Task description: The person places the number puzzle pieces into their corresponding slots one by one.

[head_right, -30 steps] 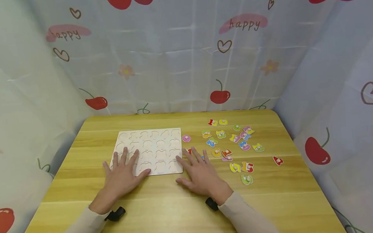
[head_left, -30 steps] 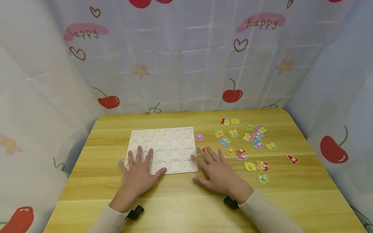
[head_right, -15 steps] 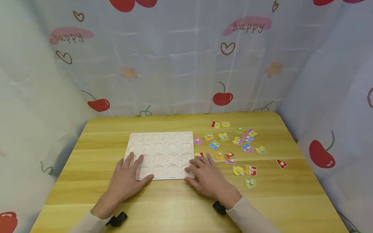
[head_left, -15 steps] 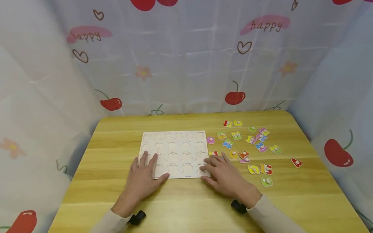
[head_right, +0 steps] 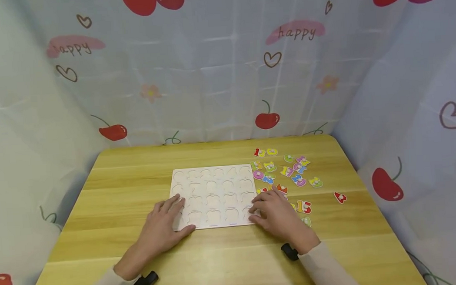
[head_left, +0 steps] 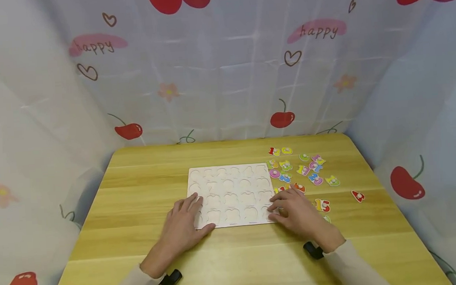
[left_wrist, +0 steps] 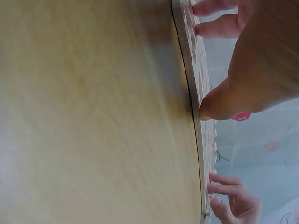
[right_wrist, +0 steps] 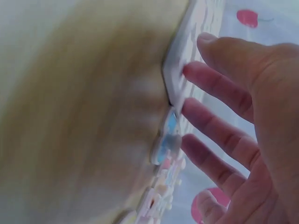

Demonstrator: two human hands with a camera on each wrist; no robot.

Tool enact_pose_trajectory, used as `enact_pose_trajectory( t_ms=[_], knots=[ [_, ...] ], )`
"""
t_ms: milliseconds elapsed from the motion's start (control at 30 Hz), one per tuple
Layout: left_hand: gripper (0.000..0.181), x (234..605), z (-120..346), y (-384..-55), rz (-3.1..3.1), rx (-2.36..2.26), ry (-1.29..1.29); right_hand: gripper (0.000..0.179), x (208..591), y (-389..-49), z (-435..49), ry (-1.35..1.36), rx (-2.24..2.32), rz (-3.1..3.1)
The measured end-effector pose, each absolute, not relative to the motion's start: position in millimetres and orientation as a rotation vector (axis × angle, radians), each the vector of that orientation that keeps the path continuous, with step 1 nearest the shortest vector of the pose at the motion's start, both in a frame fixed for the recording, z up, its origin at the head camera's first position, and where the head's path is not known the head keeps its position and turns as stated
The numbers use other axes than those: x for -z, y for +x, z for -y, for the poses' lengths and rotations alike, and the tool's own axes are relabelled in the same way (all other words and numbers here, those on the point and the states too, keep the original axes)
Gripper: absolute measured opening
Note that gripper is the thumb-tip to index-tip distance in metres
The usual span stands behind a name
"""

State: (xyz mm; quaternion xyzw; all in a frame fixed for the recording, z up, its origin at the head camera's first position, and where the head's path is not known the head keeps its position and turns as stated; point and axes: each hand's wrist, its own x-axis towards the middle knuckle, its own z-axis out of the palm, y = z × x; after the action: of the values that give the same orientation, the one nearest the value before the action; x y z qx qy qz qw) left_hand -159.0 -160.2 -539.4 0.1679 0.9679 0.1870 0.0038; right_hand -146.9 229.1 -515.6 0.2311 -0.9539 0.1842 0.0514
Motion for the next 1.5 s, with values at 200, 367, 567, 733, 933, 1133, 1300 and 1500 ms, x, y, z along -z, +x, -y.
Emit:
enact_pose_trajectory(
  t_ms=[200,367,567,733,933,1133,1300,1500],
  knots=[
    [0.088,538,156,-155,-3.028,-0.617,0.562,0.006,511,-161,-244,0.749,-0.567,2.896],
    [0.088,536,157,-158,-3.033,-0.584,0.56,0.016,502,-185,-251,0.648,-0.561,2.847],
    [0.09,534,160,-162,-3.017,-0.523,0.555,0.03,497,-220,-257,0.425,-0.568,2.877],
    [0.091,531,163,-165,-3.022,-0.477,0.55,0.029,499,-244,-258,0.339,-0.595,2.976],
    [0.091,530,162,-167,-3.025,-0.466,0.561,0.019,500,-258,-260,0.31,-0.621,3.079],
    [0.09,532,160,-167,-3.011,-0.459,0.573,0.013,505,-263,-264,0.257,-0.667,3.125],
    [0.091,534,160,-165,-2.998,-0.442,0.576,0.01,507,-263,-265,0.265,-0.674,3.13],
    [0.09,533,162,-167,-3.026,-0.412,0.591,0.011,497,-265,-258,0.312,-0.674,3.037]
  ],
)
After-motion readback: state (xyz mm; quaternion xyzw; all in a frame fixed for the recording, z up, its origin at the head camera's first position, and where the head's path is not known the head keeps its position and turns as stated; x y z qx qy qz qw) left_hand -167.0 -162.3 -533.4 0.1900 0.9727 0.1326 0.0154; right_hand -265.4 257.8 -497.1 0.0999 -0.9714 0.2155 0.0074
